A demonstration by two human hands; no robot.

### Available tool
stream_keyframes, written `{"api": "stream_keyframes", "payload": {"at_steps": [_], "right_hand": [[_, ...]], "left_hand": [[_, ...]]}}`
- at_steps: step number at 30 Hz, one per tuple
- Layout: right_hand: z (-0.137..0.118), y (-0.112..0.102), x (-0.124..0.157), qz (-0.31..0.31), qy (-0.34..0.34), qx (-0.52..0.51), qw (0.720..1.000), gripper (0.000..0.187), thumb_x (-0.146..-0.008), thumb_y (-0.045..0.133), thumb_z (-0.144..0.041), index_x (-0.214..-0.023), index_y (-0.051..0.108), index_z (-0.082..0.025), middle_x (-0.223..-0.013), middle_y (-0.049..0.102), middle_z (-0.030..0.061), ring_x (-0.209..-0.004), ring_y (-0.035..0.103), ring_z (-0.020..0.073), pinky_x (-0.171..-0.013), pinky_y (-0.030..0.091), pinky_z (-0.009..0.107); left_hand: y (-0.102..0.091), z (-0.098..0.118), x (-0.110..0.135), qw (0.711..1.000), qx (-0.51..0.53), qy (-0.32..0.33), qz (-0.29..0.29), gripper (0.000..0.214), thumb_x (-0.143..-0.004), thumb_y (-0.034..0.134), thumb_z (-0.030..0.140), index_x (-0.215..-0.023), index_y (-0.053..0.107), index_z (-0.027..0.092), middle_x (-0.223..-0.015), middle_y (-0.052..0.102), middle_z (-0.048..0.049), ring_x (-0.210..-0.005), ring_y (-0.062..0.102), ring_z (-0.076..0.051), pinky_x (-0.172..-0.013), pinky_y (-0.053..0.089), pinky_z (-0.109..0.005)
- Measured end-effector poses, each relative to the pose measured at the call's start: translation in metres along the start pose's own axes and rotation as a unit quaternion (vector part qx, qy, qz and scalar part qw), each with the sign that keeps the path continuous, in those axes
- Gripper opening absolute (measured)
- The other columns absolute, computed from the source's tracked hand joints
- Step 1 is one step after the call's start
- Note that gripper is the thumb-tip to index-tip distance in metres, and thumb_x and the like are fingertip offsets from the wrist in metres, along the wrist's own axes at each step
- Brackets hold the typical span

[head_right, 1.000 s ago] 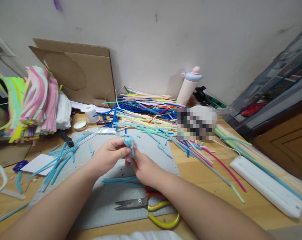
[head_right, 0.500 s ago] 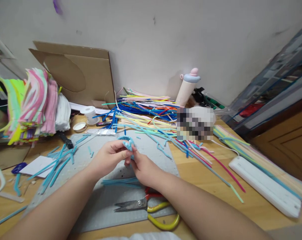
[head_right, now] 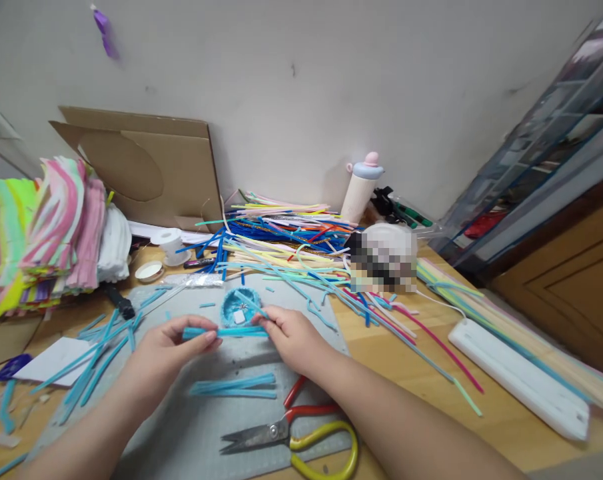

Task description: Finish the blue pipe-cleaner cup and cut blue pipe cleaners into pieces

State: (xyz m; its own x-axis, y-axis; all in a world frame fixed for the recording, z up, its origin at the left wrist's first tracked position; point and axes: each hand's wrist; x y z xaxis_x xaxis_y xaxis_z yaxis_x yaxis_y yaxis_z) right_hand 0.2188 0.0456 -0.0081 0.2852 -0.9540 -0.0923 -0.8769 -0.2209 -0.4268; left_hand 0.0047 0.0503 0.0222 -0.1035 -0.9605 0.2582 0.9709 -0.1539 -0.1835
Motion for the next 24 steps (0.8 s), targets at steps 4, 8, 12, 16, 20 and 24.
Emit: {"api": "stream_keyframes", "payload": {"at_steps": [4,8,12,16,20,24], "right_hand": [[0.001,-0.002,-0.002,-0.035,-0.017,0.107,0.993,0.023,-0.091,0.043,-0.024,-0.097,0.064,-0.022,-0.092,0.068,0.0027,-0.088,0.061,0.0181,-0.075,0.042,0.027],[-0.001,-0.005,-0.002,-0.059,-0.04,0.183,0.981,0.022,-0.093,0.041,-0.024,-0.096,0.063,-0.021,-0.09,0.067,0.0038,-0.085,0.059,0.0179,-0.074,0.041,0.027],[-0.001,-0.016,-0.003,-0.012,-0.052,0.192,0.98,0.022,-0.092,0.04,-0.021,-0.097,0.061,-0.02,-0.093,0.065,0.005,-0.09,0.057,0.0185,-0.079,0.04,0.029],[0.008,-0.036,-0.008,0.073,0.033,0.169,0.982,0.027,-0.092,0.038,-0.029,-0.1,0.061,-0.02,-0.099,0.065,0.0075,-0.093,0.057,0.0211,-0.08,0.041,0.031],[0.016,-0.058,-0.019,0.135,0.093,0.149,0.975,0.032,-0.09,0.036,-0.038,-0.099,0.06,-0.018,-0.079,0.061,0.0051,-0.078,0.056,0.0207,-0.069,0.041,0.031],[0.005,-0.069,-0.028,0.127,0.128,0.039,0.983,0.024,-0.086,0.04,-0.037,-0.082,0.054,-0.018,-0.056,0.045,-0.0039,-0.05,0.041,0.0116,-0.05,0.032,0.023]], "left_hand": [[-0.008,-0.018,-0.007,0.969,-0.207,0.133,-0.009,0.01,-0.072,0.064,0.028,-0.074,0.066,0.019,-0.077,0.068,-0.0034,-0.075,0.061,-0.02,-0.069,0.044,-0.03],[-0.012,-0.028,-0.015,0.932,-0.294,0.204,-0.061,0.01,-0.077,0.054,0.018,-0.075,0.063,0.021,-0.081,0.066,-0.0018,-0.079,0.06,-0.018,-0.074,0.044,-0.029],[-0.013,-0.03,-0.015,0.916,-0.328,0.212,-0.095,0.012,-0.081,0.049,0.016,-0.076,0.059,0.02,-0.083,0.063,-0.0024,-0.082,0.058,-0.017,-0.075,0.044,-0.028],[-0.014,-0.03,-0.013,0.899,-0.369,0.208,-0.107,0.014,-0.083,0.047,0.017,-0.076,0.058,0.021,-0.085,0.062,-0.0034,-0.085,0.057,-0.019,-0.077,0.044,-0.03],[-0.015,-0.031,-0.012,0.899,-0.364,0.224,-0.095,0.013,-0.084,0.049,0.024,-0.084,0.062,0.024,-0.096,0.062,-0.0055,-0.093,0.057,-0.021,-0.084,0.045,-0.032],[-0.018,-0.025,-0.007,0.922,-0.292,0.253,-0.015,0.016,-0.08,0.056,0.032,-0.09,0.068,0.027,-0.106,0.062,-0.0063,-0.101,0.057,-0.023,-0.089,0.045,-0.031]]}}
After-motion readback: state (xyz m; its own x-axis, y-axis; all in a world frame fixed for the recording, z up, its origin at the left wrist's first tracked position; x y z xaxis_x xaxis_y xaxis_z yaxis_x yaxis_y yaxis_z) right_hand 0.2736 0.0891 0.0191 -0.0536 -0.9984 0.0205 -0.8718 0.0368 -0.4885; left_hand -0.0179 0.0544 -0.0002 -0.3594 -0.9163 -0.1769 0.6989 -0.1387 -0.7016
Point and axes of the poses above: each hand's wrist, its own x-axis away from the middle knuckle, its own y-axis out of the palm, z = x × y
